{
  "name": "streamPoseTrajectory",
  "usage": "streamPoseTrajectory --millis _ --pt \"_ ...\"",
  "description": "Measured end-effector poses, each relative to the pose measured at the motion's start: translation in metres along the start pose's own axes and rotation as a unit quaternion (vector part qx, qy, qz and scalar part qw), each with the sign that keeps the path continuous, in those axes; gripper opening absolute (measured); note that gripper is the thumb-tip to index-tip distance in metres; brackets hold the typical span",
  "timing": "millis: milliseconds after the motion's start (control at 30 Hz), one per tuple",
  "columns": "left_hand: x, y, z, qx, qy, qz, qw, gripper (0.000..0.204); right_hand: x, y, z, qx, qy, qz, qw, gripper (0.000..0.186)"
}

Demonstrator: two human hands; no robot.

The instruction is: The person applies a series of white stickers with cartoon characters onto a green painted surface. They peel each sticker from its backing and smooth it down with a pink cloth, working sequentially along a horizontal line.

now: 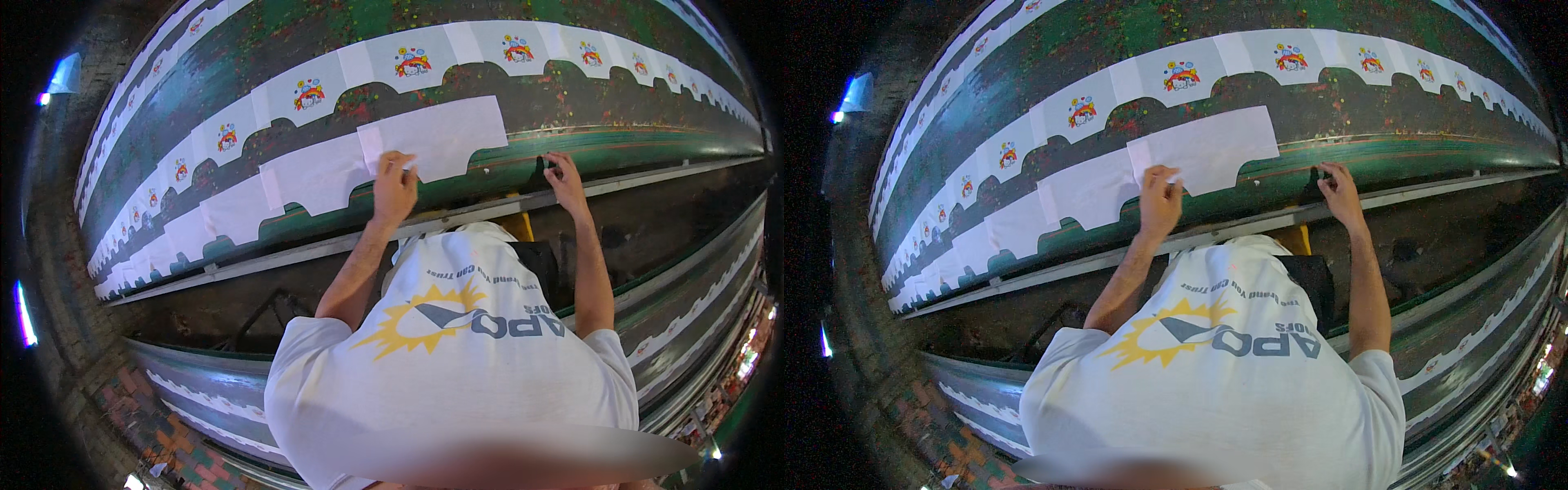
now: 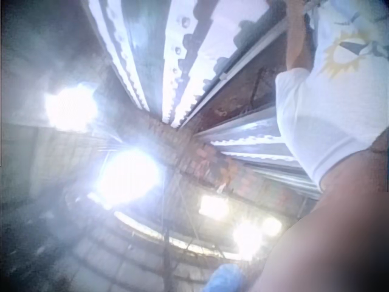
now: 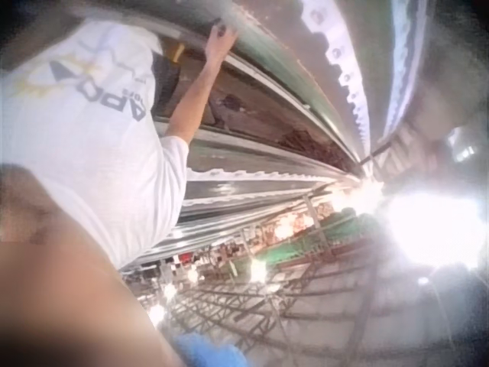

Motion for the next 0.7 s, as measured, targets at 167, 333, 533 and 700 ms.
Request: streamPoseTrajectory --millis 167,333,533,700 --pt "0.001 -0.04 -0.037 0.032 -0.097 0.108 0.989 0.017 0.004 0.007 -0.008 -0.007 -0.003 -0.02 1.0 0.031" --pt "-0.016 -0.044 -0.048 0.053 -0.122 0.141 0.981 0.013 0.033 0.018 -0.015 -0.043 -0.024 -0.079 0.996 0.025" --pt "-0.054 -0.036 -0.039 0.015 -0.13 0.124 0.984 0.01 0.077 0.038 -0.031 -0.118 -0.053 -0.143 0.981 0.023" --pt "-0.09 -0.043 -0.039 -0.001 -0.124 0.115 0.986 0.011 0.088 0.051 -0.023 -0.09 -0.058 -0.096 0.99 0.028"
Point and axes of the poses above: each hand's wrist, its own x-axis away from the middle knuckle, its own y-axis out of the back of the hand, z = x × y, the point moved 5 cm from there along -x, towards the middle knuckle, and after that the axes turned 5 degrees about -y, right-handed, at the moved point
